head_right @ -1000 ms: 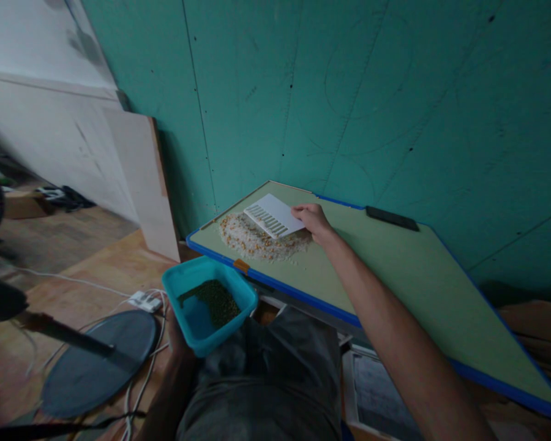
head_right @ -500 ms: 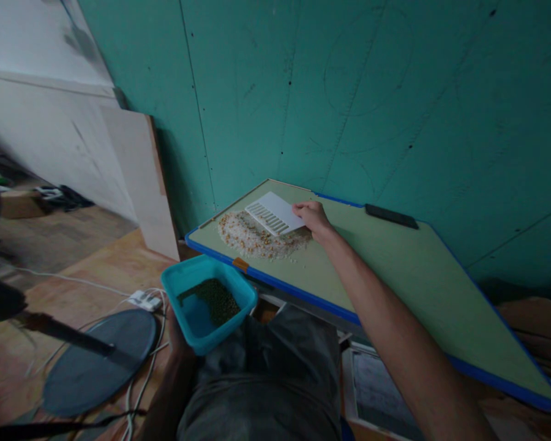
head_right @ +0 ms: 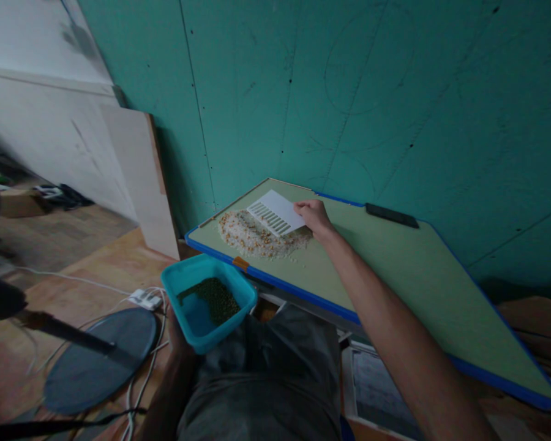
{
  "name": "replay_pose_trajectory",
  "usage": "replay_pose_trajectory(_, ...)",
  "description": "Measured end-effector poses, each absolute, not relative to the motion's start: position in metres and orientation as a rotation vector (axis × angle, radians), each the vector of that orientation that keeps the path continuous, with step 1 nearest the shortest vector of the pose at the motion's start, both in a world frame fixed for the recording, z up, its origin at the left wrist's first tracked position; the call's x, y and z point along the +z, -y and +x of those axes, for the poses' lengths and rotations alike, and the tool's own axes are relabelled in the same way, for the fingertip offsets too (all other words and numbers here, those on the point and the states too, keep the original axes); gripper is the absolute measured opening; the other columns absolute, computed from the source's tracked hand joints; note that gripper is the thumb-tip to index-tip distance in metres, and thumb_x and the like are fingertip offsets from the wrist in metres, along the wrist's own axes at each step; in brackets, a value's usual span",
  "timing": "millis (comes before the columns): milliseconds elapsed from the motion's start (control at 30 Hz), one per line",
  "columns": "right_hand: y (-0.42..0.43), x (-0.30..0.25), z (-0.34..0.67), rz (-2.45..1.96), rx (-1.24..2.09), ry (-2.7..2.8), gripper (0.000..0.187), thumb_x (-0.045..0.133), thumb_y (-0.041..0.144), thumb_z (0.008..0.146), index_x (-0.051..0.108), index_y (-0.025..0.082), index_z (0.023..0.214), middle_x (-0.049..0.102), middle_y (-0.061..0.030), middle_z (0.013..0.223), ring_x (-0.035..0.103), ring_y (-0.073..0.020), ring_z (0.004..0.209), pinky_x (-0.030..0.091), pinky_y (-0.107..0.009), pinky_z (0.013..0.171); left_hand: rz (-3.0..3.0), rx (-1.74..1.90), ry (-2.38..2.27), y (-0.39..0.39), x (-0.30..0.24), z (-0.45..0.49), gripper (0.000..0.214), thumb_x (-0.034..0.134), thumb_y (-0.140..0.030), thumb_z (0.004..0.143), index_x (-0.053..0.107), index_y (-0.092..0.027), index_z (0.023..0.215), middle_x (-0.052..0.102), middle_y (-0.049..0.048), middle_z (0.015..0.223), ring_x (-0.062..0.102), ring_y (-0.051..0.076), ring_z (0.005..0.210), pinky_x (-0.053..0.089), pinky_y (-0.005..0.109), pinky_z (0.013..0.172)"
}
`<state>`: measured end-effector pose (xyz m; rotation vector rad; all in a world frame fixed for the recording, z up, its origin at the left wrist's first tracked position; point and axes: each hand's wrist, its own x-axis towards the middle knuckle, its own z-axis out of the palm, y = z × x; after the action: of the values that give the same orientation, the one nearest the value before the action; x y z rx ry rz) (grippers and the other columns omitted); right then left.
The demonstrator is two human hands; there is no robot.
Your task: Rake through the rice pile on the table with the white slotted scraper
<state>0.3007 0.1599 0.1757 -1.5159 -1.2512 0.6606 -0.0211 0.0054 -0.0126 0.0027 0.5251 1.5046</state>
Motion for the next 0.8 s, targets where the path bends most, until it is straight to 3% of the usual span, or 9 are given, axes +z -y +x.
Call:
replay_pose_trajectory(233,-0.1586,0.1770,0.3003,-1.520,0.639,1.272,0.014,0.069,0.019,0.079,0.078,0.012,0.087,0.078,-0.0067,0.083,0.069,-0.0183,0.075,0.051,-0.028,0.070,0.036,1.465,-0.489,-0.0064,-0.0151,-0.0229,0.046,0.047,-0.054,0.103,0.080,-0.022,0.108,0.083,0.0088,0.109,0.070,0.033,0.121,0.049,0.049,0.111)
replay_pose_trajectory(800,-0.1587,0.1776,0.3008,-1.536,0.589,1.277,0.017,0.069,0.020,0.077,0.079,0.011,0.088,0.077,-0.0064,0.082,0.069,-0.0191,0.074,0.050,-0.028,0.068,0.055,1.484,-0.464,-0.0072,-0.0126,-0.0227,0.047,0.047,-0.055,0.104,0.080,-0.023,0.110,0.084,0.0067,0.105,0.073,0.032,0.115,0.051,0.049,0.110)
